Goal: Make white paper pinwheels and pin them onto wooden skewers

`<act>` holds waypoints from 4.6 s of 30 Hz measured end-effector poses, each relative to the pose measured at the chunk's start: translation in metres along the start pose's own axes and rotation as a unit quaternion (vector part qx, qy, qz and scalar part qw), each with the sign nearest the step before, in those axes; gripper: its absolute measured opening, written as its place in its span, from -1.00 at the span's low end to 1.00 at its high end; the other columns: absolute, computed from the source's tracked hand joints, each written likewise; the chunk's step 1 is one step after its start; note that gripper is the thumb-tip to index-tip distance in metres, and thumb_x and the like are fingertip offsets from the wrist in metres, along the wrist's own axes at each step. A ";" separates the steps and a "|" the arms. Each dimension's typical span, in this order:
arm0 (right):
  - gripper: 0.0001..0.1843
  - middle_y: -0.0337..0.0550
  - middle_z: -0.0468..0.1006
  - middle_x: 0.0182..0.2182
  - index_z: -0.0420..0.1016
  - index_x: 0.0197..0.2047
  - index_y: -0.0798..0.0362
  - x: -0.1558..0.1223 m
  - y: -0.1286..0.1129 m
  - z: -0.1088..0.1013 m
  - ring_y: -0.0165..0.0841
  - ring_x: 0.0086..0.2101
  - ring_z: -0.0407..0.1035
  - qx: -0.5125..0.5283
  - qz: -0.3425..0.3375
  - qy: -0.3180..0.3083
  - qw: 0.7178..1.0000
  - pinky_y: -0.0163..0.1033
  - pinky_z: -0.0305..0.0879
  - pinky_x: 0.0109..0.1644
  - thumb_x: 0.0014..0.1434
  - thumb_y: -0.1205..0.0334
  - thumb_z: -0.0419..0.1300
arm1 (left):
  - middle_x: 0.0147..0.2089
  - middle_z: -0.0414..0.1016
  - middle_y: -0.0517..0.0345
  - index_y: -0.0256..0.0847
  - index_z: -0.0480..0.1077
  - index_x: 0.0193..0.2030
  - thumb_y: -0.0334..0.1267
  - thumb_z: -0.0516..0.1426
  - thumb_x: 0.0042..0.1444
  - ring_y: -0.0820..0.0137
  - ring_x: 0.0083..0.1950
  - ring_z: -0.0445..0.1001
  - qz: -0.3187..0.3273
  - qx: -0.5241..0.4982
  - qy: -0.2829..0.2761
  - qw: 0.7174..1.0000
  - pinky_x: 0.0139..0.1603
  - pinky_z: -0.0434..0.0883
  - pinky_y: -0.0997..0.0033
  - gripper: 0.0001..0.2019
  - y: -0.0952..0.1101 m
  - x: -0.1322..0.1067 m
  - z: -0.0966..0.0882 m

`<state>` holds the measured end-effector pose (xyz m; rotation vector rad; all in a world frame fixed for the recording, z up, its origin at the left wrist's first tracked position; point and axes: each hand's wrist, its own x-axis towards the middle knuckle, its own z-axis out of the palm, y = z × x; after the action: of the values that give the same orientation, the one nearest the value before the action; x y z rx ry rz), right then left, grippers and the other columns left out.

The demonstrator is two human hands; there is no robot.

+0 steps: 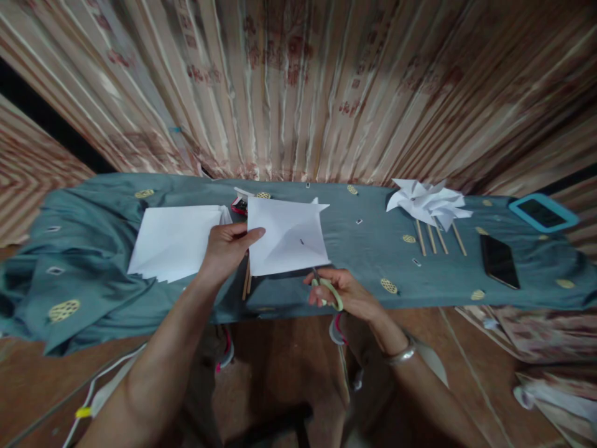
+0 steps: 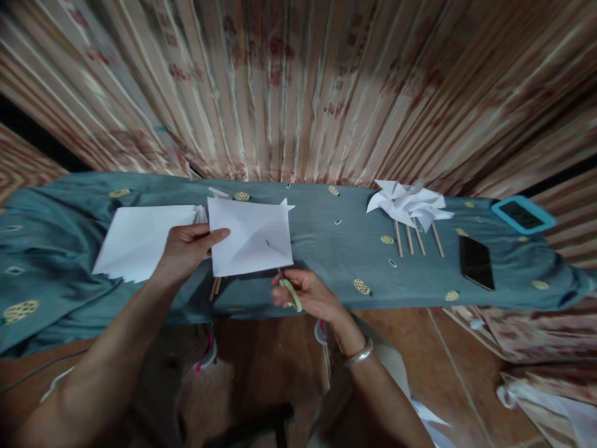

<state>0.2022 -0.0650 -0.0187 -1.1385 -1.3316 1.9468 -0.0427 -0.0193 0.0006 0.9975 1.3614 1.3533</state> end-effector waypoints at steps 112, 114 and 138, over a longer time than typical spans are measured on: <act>-0.52 -0.29 0.55 -0.56 0.49 -0.29 0.04 0.020 0.010 0.042 -0.48 -0.58 0.37 0.040 -0.048 0.114 0.992 -0.37 0.26 -0.50 -0.16 -0.12 0.43 | -0.51 0.54 0.18 -0.26 0.48 -0.47 -0.18 0.35 -0.26 0.45 -0.54 0.44 0.031 -0.093 0.067 0.993 -0.55 0.40 0.51 -0.76 -0.008 -0.004 0.042; -0.52 -0.29 0.55 -0.58 0.49 -0.29 0.05 0.021 0.010 0.043 -0.49 -0.60 0.35 0.037 -0.048 0.116 0.991 -0.38 0.25 -0.50 -0.16 -0.11 0.43 | -0.51 0.54 0.18 -0.26 0.48 -0.47 -0.19 0.35 -0.27 0.46 -0.53 0.44 0.031 -0.095 0.067 0.993 -0.55 0.41 0.52 -0.76 -0.008 -0.004 0.042; -0.54 -0.30 0.53 -0.61 0.49 -0.32 0.04 0.020 0.007 0.040 -0.49 -0.61 0.34 0.033 -0.052 0.123 0.991 -0.36 0.27 -0.50 -0.16 -0.11 0.43 | -0.53 0.52 0.20 -0.27 0.49 -0.49 -0.18 0.35 -0.27 0.46 -0.56 0.41 0.021 -0.090 0.046 0.995 -0.54 0.40 0.49 -0.77 -0.011 -0.007 0.044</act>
<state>0.1585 -0.0715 -0.0252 -1.2071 -1.1630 1.7019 0.0028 -0.0168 -0.0078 0.8562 1.2656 1.5416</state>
